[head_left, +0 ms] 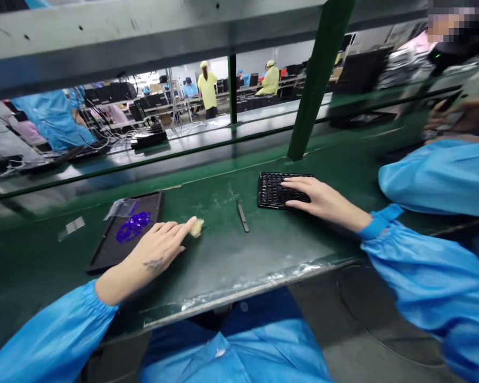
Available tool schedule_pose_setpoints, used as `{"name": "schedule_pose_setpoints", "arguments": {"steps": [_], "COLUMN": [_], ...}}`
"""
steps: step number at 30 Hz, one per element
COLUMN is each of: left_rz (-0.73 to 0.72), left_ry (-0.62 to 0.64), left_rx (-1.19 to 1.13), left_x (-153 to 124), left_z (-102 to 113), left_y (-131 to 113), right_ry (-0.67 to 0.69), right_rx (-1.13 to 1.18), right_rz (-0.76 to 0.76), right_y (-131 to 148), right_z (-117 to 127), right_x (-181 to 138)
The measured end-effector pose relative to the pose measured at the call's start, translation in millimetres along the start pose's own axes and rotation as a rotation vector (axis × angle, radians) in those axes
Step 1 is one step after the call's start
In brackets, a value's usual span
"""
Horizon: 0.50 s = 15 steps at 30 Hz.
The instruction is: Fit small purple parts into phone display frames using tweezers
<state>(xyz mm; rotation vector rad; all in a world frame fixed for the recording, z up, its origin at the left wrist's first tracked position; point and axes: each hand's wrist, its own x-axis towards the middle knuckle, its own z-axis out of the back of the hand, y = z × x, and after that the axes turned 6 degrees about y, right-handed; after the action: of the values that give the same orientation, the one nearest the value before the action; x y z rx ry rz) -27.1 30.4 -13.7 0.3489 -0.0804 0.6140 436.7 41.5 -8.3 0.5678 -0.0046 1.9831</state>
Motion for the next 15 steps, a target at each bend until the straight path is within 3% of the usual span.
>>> {"name": "schedule_pose_setpoints", "arguments": {"steps": [3,7,11,15], "left_rz": [-0.108,-0.238,-0.27,-0.298], "left_ry": [0.075,0.096,0.178,0.124], "left_rx": [-0.053,-0.145,-0.233,-0.205], "left_x": [29.2,103.2,173.0,202.1], "left_z": [16.3,33.4,25.9,11.3], "left_y": [-4.0,-12.5,-29.7,-45.4], "right_ry": [0.093,0.15,0.179,0.208], "right_rx": [-0.135,-0.198,-0.188,-0.146], "right_rz": [0.01,0.012,-0.038,-0.119], "right_y": [-13.2,-4.2,9.7,23.2], "right_z": [-1.0,-7.6,-8.1,-2.7], "right_x": [-14.0,-16.2,-10.7,-6.6]}}
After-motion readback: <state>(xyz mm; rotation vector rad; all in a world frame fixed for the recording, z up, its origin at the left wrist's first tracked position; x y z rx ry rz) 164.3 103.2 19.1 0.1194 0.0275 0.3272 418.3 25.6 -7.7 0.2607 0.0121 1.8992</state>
